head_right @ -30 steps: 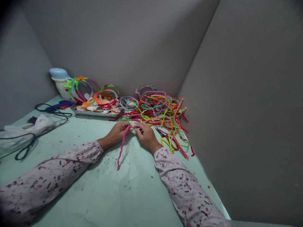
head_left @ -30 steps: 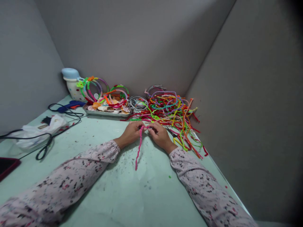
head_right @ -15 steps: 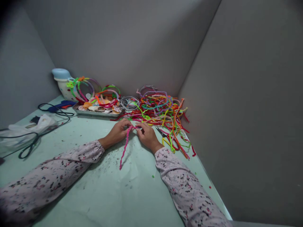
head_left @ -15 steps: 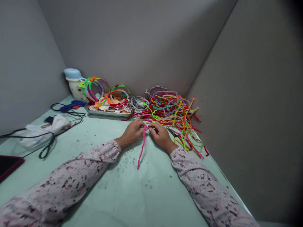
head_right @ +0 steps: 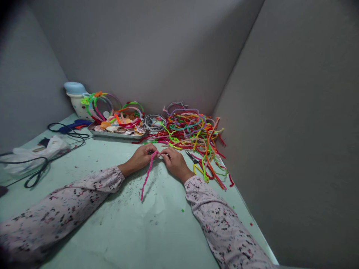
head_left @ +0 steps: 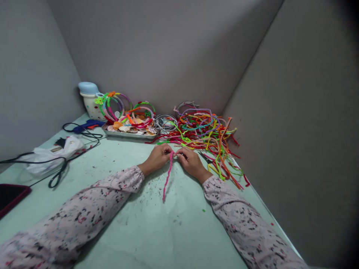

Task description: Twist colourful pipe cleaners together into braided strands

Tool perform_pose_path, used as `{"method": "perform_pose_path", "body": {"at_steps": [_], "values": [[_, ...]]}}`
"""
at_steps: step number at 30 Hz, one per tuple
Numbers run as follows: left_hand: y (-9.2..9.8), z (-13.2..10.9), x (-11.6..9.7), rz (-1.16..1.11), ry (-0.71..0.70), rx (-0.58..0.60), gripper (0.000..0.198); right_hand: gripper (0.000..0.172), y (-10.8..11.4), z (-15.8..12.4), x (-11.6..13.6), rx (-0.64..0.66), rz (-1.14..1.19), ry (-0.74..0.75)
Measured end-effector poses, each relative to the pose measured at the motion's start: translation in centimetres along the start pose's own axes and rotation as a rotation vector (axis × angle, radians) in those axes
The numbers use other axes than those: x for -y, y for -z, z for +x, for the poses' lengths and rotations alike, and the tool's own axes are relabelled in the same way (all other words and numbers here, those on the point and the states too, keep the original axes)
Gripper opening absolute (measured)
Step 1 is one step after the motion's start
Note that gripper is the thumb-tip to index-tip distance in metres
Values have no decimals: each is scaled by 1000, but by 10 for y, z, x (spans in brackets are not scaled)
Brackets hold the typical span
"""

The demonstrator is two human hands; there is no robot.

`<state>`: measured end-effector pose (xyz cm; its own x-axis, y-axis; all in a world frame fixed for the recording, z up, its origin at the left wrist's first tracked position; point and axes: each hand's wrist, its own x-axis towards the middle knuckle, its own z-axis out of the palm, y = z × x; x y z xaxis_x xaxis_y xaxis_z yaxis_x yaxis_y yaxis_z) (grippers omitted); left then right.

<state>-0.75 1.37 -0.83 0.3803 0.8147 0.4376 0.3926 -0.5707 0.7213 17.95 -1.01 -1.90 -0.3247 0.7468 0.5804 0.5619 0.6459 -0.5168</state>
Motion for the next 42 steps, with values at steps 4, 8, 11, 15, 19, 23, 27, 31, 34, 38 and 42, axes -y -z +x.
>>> {"method": "perform_pose_path", "body": {"at_steps": [4,8,11,15,19,23,27,31,34,38,42], "values": [[0,1,2,15,-15,-2,16,16,0,1,0,-18,9,-16],[1,2,2,42,-72,-7,12,16,0,1,-1,-34,11,-32],[1,2,0,40,-78,-29,9,15,-1,1,-1,-44,2,-33],[2,1,-3,37,-69,-29,7,15,0,2,-1,-47,5,-30],[2,0,-3,58,-57,-21,7,15,0,2,1,-41,-2,-11],[2,0,-3,72,-46,-15,9,15,0,1,1,-27,-7,-5],[1,0,-3,76,-42,-11,11,15,0,1,1,-28,-8,10],[2,1,-1,89,-21,1,12,14,1,1,2,-23,-8,22],[2,1,-1,67,-8,18,14,14,1,1,3,-10,-8,27],[2,2,2,53,7,29,18,14,0,1,1,-1,-6,33],[1,3,9,51,17,48,17,14,-1,0,0,12,-13,36]]}}
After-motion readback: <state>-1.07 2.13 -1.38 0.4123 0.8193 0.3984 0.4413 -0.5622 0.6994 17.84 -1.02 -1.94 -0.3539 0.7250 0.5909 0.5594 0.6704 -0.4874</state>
